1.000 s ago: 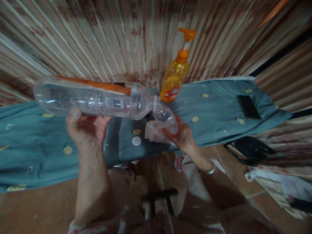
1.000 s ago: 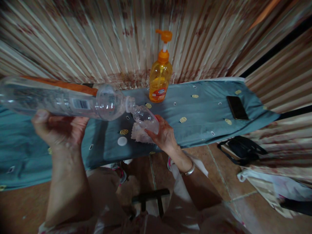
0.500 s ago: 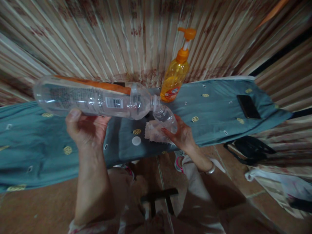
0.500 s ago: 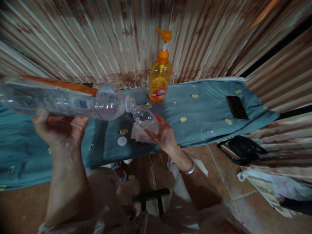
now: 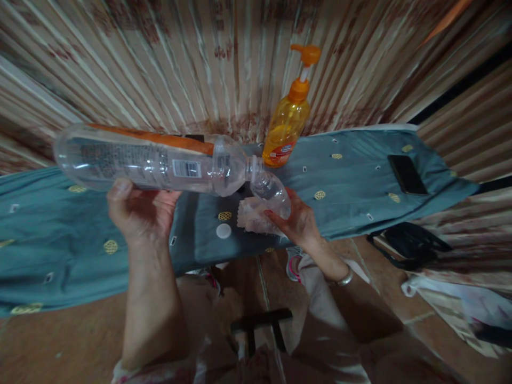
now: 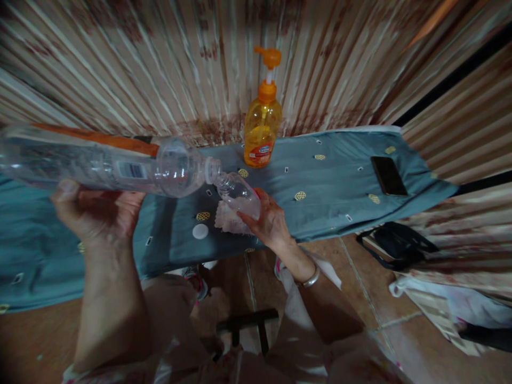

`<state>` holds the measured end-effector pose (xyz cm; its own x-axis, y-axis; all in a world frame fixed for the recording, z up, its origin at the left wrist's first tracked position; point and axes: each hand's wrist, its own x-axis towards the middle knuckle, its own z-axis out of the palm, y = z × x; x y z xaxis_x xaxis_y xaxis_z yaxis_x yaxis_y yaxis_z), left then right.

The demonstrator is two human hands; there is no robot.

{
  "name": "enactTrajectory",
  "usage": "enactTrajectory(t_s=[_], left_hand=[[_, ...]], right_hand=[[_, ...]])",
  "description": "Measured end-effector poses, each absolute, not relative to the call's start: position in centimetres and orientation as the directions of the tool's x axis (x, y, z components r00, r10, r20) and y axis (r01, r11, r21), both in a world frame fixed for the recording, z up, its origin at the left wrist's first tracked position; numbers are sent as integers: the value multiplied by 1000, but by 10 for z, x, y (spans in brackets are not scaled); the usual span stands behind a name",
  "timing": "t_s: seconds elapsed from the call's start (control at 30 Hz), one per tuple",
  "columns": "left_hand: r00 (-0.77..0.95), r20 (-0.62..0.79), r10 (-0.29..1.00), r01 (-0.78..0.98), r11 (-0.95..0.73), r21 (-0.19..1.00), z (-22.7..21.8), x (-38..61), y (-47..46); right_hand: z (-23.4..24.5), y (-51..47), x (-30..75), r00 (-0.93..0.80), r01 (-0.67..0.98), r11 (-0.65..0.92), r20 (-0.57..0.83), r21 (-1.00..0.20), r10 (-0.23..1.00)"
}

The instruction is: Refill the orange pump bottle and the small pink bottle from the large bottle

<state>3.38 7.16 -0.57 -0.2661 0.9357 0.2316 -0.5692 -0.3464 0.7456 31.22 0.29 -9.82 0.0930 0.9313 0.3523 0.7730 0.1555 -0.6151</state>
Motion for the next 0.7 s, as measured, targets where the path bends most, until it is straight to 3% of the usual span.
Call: enactTrajectory(t_s=[0.43, 0.7], left_hand=[[-262, 242, 934, -595, -354, 722, -8, 33, 73], [-266, 244, 933, -538, -354, 765, -8, 35, 73]], right_hand=[[-99, 3, 313, 97, 770, 151, 347, -620, 933], [-101, 3, 313, 98, 771, 156, 357, -618, 929]])
